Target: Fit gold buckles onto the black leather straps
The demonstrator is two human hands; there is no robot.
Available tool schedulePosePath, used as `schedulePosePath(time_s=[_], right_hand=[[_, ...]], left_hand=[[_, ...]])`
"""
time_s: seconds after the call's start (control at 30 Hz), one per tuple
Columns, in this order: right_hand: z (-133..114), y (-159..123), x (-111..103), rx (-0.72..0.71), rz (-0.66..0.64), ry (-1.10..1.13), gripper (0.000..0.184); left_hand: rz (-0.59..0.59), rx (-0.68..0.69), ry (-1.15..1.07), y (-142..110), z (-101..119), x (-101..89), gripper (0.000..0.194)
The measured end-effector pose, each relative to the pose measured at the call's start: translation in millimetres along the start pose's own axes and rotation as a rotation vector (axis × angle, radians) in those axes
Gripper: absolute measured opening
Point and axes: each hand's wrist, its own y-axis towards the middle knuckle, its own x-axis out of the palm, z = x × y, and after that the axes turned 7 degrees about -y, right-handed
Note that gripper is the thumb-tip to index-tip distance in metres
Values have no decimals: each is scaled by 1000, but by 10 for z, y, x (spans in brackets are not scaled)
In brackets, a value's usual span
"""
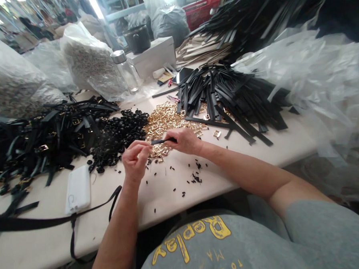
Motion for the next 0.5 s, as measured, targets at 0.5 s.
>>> schedulePosePath(time_s=[0.5], right_hand=[[-82, -92, 136, -136, 84, 109, 25]], left_hand=[[19, -779, -289, 21, -107, 64, 46]])
